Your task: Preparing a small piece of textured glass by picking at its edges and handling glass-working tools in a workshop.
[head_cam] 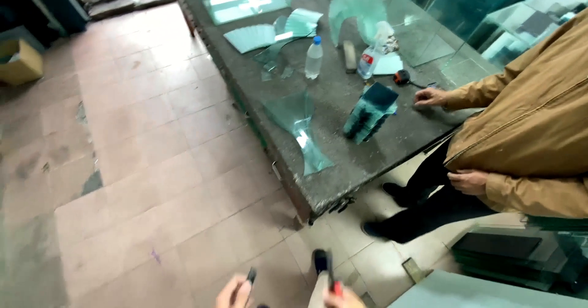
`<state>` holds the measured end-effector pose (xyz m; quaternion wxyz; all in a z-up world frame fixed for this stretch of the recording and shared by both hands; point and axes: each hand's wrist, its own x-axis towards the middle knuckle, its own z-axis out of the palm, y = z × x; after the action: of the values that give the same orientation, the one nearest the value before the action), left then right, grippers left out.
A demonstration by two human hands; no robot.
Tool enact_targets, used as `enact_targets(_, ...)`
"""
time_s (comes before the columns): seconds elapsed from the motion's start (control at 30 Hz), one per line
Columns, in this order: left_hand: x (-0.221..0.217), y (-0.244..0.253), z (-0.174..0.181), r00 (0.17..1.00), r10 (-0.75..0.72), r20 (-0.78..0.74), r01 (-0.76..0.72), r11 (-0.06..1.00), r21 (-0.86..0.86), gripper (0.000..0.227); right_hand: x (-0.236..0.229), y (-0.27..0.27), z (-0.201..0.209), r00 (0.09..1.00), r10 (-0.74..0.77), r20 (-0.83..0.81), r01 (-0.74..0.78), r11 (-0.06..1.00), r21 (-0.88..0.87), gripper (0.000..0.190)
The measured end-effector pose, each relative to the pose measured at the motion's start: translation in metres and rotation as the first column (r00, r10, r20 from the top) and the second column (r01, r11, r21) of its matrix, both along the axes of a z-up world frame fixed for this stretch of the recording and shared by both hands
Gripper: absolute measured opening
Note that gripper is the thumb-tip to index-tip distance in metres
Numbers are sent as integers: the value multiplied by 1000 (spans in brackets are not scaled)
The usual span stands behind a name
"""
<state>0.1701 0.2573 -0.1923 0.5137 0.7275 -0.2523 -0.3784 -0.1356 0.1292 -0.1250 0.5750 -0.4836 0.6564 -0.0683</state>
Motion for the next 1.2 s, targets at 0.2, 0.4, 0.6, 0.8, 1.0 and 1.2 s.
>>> enact_targets(0.2,-4,-4,261,967,-171,-187,142,977,-160,24,27,-28,144,868,453,202,-427,890,-159,34)
enact_targets(0.4,5,28,343,968,-245,56,241,968,69,26,81,-11,268,422,881,-213,-904,427,-25,19)
enact_targets(0.6,2,63,358,950,-243,194,225,968,107,23,86,-10,274,236,945,-225,-954,182,-239,51)
enact_targets(0.8,-2,80,346,912,-288,293,256,956,144,23,88,-12,271,37,950,-310,-950,-63,-307,50)
enact_targets(1.0,2,87,340,874,-365,321,298,924,240,20,99,-5,281,-7,930,-368,-990,-59,-131,13)
enact_targets(1.2,9,93,356,886,-443,140,417,891,179,20,91,-3,270,-9,960,-280,-988,-51,-144,15)
